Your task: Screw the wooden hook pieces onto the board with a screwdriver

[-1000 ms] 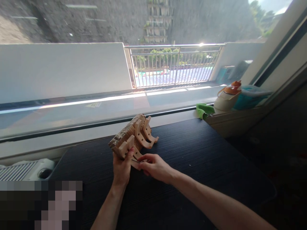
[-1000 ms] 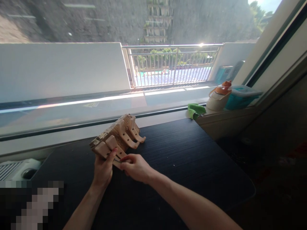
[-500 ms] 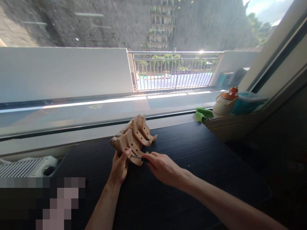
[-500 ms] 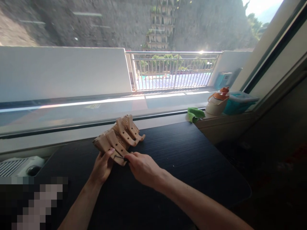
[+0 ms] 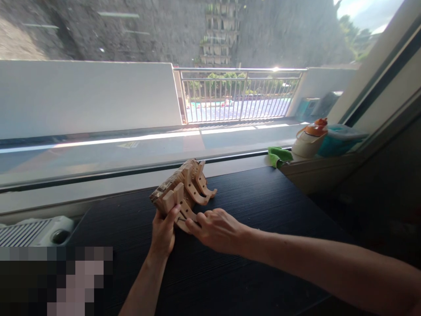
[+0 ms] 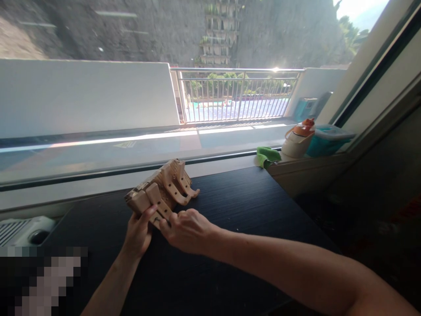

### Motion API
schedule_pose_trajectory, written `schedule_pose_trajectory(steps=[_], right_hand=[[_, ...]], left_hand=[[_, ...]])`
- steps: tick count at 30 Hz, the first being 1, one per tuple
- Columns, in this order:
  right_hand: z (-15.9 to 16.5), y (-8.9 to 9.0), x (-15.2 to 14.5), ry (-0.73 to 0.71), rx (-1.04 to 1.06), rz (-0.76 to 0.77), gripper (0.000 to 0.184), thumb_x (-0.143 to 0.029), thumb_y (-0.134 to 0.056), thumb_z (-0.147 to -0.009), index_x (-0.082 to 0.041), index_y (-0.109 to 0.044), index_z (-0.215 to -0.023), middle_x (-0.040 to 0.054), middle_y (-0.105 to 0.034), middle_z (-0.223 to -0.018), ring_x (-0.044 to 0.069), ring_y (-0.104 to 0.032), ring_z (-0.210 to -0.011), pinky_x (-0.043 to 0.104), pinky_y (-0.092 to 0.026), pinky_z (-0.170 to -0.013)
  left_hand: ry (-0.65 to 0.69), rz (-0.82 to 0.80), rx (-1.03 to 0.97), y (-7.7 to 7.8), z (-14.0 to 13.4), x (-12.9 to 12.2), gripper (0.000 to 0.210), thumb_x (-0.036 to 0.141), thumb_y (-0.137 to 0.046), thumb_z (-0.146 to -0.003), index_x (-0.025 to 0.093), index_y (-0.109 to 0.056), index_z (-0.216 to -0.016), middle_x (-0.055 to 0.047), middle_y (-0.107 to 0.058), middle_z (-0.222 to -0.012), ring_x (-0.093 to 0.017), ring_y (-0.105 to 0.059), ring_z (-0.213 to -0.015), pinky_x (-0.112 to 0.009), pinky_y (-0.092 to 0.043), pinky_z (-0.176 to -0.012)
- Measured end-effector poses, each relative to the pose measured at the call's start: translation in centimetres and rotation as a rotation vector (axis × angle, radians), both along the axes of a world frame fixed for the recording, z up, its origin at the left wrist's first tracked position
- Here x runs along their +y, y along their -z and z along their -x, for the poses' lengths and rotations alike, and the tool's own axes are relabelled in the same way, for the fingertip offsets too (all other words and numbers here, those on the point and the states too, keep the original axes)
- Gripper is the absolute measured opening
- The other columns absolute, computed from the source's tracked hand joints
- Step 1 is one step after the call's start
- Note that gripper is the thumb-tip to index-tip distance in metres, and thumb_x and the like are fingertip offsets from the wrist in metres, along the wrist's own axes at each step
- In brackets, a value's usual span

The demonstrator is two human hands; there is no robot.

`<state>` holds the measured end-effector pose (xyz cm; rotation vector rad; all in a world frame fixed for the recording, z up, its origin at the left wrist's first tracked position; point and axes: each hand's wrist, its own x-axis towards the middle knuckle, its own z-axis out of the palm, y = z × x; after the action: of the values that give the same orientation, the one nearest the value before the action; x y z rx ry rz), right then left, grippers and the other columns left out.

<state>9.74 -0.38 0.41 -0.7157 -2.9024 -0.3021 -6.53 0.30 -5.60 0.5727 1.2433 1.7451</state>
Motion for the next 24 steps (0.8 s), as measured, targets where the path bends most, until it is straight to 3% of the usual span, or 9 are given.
schedule_pose_trajectory(steps=[3,9,11,15,17,21,24], right_hand=[[0.3,0.8,0.3,0.068,0.123,0.167,0.029,-0.016,-0.036,-0.092,-0.015,-0.056,-0.113,0.0075,-0.065,-0.084,0.017,-0.062,-0.068,0.027,-0.043,-0.056],[0.8,3.2,0.5,0.436,0.681,0.826,0.032,-0.034,-0.043,-0.090,-0.020,-0.067,-0.106,0.0033,-0.071,-0.089,0.014,-0.064,-0.077,0.022,-0.044,-0.066],[0.8,3.2,0.3,0.461,0.732,0.898,0.032,-0.033,-0.043,-0.089,-0.019,-0.068,-0.102,0.0032,-0.071,-0.092,0.014,-0.064,-0.081,0.023,-0.045,-0.069],[0.3,1.6,-0.2,0.431,0.537,0.686,0.036,-0.031,-0.051,-0.083,-0.020,-0.059,-0.116,0.0040,-0.071,-0.092,0.019,-0.065,-0.082,0.028,-0.045,-0.071],[0.1,0.6,-0.4,0.301,0.371,0.510,0.038,-0.025,-0.051,-0.082,-0.018,-0.053,-0.119,0.0048,-0.070,-0.091,0.020,-0.066,-0.077,0.028,-0.044,-0.065],[0.0,-0.5,0.1,-0.010,0.094,0.166,0.028,-0.010,-0.031,-0.091,-0.011,-0.055,-0.107,0.0079,-0.067,-0.083,0.019,-0.064,-0.070,0.029,-0.040,-0.055],[0.0,0.1,0.9,-0.110,0.050,0.062,0.030,-0.010,-0.028,-0.092,-0.008,-0.053,-0.109,0.0095,-0.066,-0.080,0.019,-0.063,-0.069,0.029,-0.041,-0.056]], left_hand=[[-0.024,-0.010,-0.003,0.2,0.0,0.2,0.058,0.031,-0.080,-0.053,0.020,-0.063,-0.108,-0.002,-0.068,-0.098,-0.019,-0.062,-0.092,-0.033,-0.045,-0.087],[-0.041,-0.031,0.018,0.5,-0.2,0.3,0.055,0.030,-0.080,-0.054,0.019,-0.063,-0.105,-0.003,-0.068,-0.097,-0.018,-0.063,-0.087,-0.033,-0.047,-0.084],[-0.047,-0.031,0.026,0.5,-0.2,0.2,0.054,0.029,-0.079,-0.054,0.020,-0.063,-0.105,-0.002,-0.068,-0.097,-0.018,-0.063,-0.087,-0.033,-0.047,-0.082],[-0.052,-0.011,0.011,0.2,-0.3,0.1,0.055,0.028,-0.080,-0.054,0.020,-0.064,-0.105,-0.002,-0.068,-0.095,-0.018,-0.063,-0.084,-0.033,-0.048,-0.082],[-0.053,-0.006,0.000,0.0,-0.3,0.1,0.054,0.028,-0.081,-0.052,0.019,-0.064,-0.104,-0.002,-0.069,-0.094,-0.017,-0.063,-0.083,-0.032,-0.048,-0.082],[-0.077,-0.006,-0.010,0.0,-0.4,0.1,0.056,0.027,-0.081,-0.051,0.021,-0.064,-0.104,0.000,-0.069,-0.095,-0.015,-0.062,-0.085,-0.030,-0.047,-0.083],[-0.073,0.005,-0.017,0.0,-0.3,0.2,0.056,0.027,-0.081,-0.051,0.021,-0.064,-0.104,0.000,-0.069,-0.097,-0.015,-0.062,-0.085,-0.029,-0.047,-0.082]])
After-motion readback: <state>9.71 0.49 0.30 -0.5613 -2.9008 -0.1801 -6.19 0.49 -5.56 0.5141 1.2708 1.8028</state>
